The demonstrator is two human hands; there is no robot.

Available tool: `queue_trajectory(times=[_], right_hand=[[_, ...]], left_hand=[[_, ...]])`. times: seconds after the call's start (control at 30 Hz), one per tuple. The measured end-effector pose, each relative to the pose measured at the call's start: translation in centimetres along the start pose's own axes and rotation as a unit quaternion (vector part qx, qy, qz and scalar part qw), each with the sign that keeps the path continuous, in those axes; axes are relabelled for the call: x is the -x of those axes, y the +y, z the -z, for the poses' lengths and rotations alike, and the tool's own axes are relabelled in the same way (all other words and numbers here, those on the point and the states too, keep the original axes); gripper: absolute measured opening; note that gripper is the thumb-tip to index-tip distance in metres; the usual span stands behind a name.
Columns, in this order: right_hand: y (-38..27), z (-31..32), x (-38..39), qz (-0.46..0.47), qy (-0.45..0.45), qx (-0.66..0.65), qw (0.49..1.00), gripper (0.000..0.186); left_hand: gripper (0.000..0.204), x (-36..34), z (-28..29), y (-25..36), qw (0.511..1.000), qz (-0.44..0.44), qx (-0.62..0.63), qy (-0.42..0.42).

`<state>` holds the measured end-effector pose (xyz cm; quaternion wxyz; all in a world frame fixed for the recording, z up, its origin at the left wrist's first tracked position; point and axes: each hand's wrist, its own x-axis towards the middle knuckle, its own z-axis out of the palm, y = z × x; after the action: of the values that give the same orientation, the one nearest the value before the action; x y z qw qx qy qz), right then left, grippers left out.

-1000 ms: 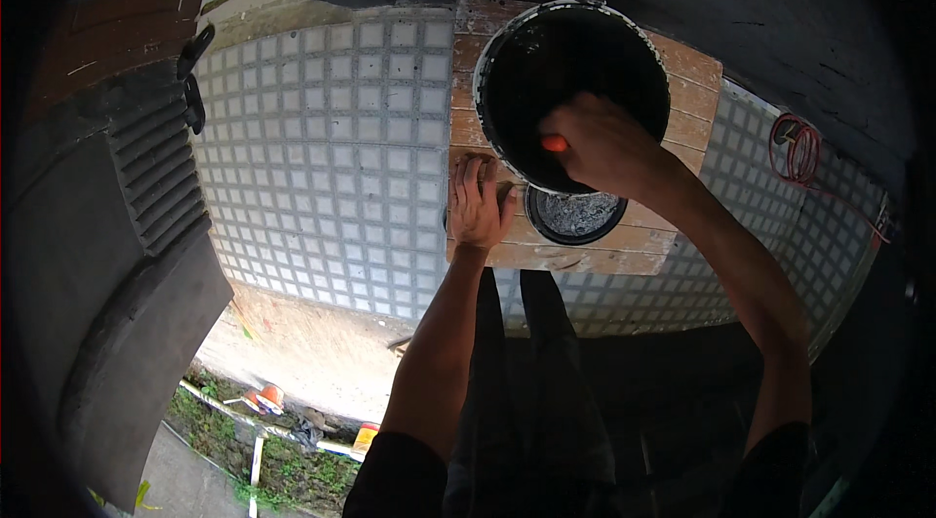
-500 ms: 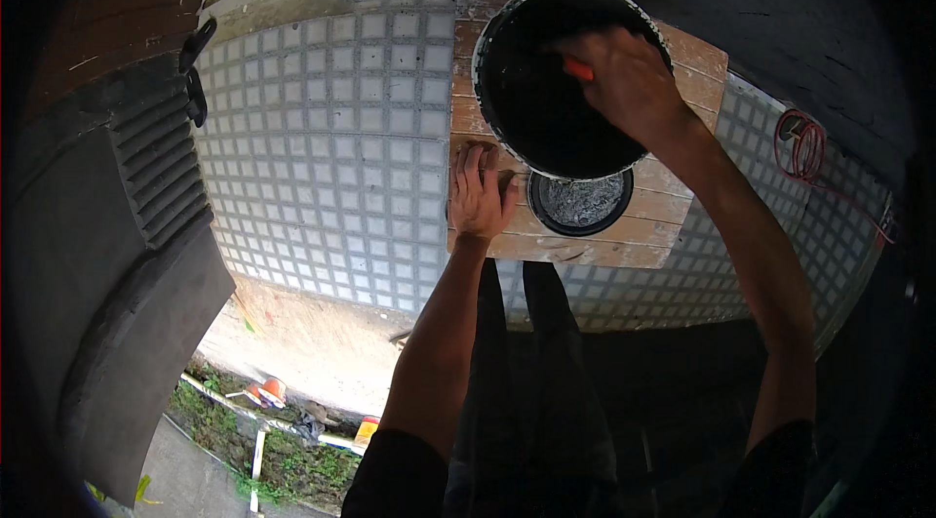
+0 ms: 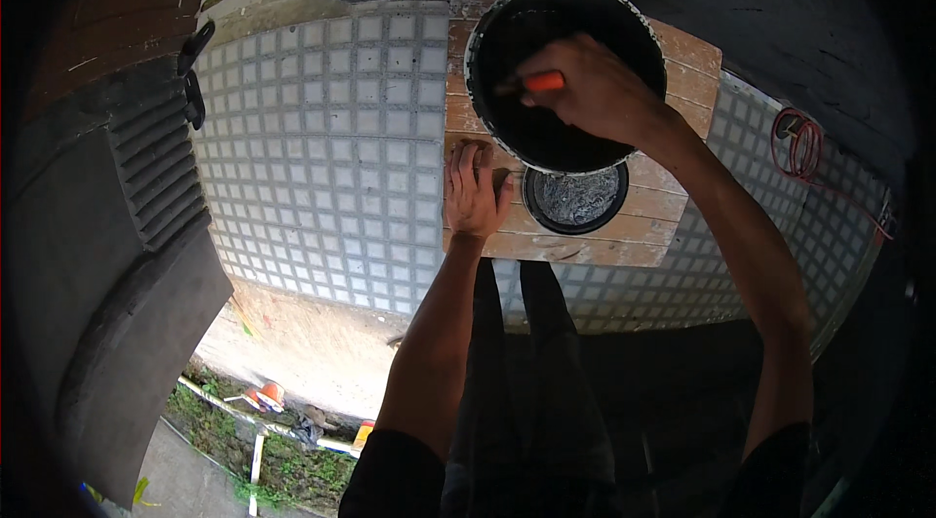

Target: Painting the underside of a ceiling structure with black paint.

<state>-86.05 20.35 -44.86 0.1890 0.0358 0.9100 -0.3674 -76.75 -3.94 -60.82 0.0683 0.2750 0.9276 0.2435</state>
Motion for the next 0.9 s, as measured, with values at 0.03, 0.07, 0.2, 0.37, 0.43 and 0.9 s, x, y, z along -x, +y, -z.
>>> queue_trajectory(times=[0.03, 0.07, 0.2, 0.37, 0.43, 0.9], right_hand=[[0.3, -0.2, -0.1, 0.000, 0.001, -0.001, 1.000, 0.034], [0.6, -0.5, -0.2, 0.040, 0.037, 0.057, 0.997, 0.035], [2.5, -0.7, -0.3, 0.107, 0.127, 0.209, 0.964, 0.035], [3.9, -0.4, 0.1, 0.136, 0.221, 0.201, 0.945, 0.029], [3.0, -1.0, 1.1, 0.098, 0.163, 0.224, 0.956, 0.025], [0.2, -2.0, -0.4, -0.008, 0.182, 0.012, 0.983, 0.024]], left_hand=[[0.058, -0.1, 0.0, 0.0, 1.000, 0.000, -0.002, 0.000], [0.057, -0.2, 0.1, 0.0, 1.000, 0.000, -0.004, 0.000], [0.056, -0.3, -0.1, 0.3, 1.000, -0.004, 0.000, 0.002], [0.056, -0.3, 0.0, 0.1, 1.000, -0.001, 0.006, 0.000], [0.055, -0.1, 0.2, -0.1, 1.000, -0.003, 0.007, 0.004], [0.057, -0.1, 0.0, 0.1, 1.000, -0.007, 0.009, 0.007]])
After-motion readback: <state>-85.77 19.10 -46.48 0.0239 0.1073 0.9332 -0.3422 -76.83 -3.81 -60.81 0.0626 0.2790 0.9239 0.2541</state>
